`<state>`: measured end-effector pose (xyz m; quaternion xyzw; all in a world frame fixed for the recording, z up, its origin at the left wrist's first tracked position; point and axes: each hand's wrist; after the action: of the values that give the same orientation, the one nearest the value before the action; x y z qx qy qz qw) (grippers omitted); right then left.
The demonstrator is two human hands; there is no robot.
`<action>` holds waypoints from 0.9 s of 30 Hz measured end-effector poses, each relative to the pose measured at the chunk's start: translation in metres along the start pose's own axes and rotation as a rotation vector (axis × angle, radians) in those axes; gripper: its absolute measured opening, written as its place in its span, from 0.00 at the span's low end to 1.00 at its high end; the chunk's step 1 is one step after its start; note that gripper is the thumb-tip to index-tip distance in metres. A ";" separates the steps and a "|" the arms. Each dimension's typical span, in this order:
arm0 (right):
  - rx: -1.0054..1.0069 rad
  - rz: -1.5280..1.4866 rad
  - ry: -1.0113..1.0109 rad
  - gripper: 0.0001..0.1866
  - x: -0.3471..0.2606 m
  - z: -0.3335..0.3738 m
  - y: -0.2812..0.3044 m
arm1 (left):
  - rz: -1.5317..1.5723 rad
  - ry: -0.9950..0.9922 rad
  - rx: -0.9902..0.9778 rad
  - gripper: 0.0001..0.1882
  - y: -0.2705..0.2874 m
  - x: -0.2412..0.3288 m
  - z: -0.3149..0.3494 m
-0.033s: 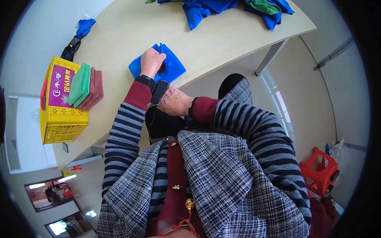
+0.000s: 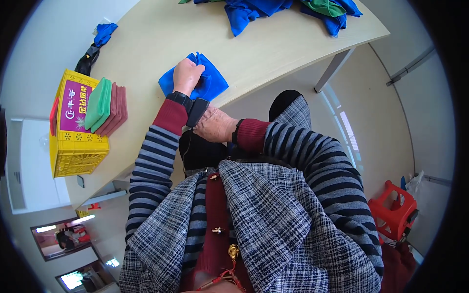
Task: The person folds a green cloth by hand on a table and places it onto a stack, then picks up a blue cloth from a pile, spreads it out, and folds it.
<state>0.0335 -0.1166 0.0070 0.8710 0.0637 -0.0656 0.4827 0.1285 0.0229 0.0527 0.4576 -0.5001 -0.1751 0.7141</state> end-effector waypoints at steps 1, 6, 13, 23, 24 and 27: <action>0.019 0.054 0.014 0.24 0.001 0.000 0.000 | -0.010 -0.008 0.024 0.15 -0.001 0.003 0.001; -0.100 -0.003 -0.004 0.25 -0.001 -0.004 0.009 | 0.027 -0.082 0.116 0.14 -0.005 -0.007 0.009; -0.030 0.081 -0.055 0.27 0.007 0.008 0.002 | 0.277 -0.155 0.142 0.13 0.048 -0.058 0.057; -0.157 -0.040 -0.075 0.26 -0.003 -0.008 0.039 | 0.080 -0.320 0.099 0.27 0.018 -0.108 0.073; -0.250 -0.180 -0.153 0.25 -0.004 -0.015 0.048 | 0.015 -0.343 0.123 0.28 0.018 -0.109 0.072; -0.443 -0.463 -0.313 0.24 -0.005 -0.037 0.073 | -0.111 -0.384 0.164 0.29 0.015 -0.109 0.074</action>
<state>0.0436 -0.1239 0.0876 0.6871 0.1972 -0.2906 0.6360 0.0130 0.0729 0.0103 0.4994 -0.6134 -0.2567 0.5554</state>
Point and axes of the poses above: each hand's wrist, its own z-axis away from the middle knuckle, its own y-axis out of the back of the hand, x = y × z, and after that the axes turned 14 degrees about y, right-handed
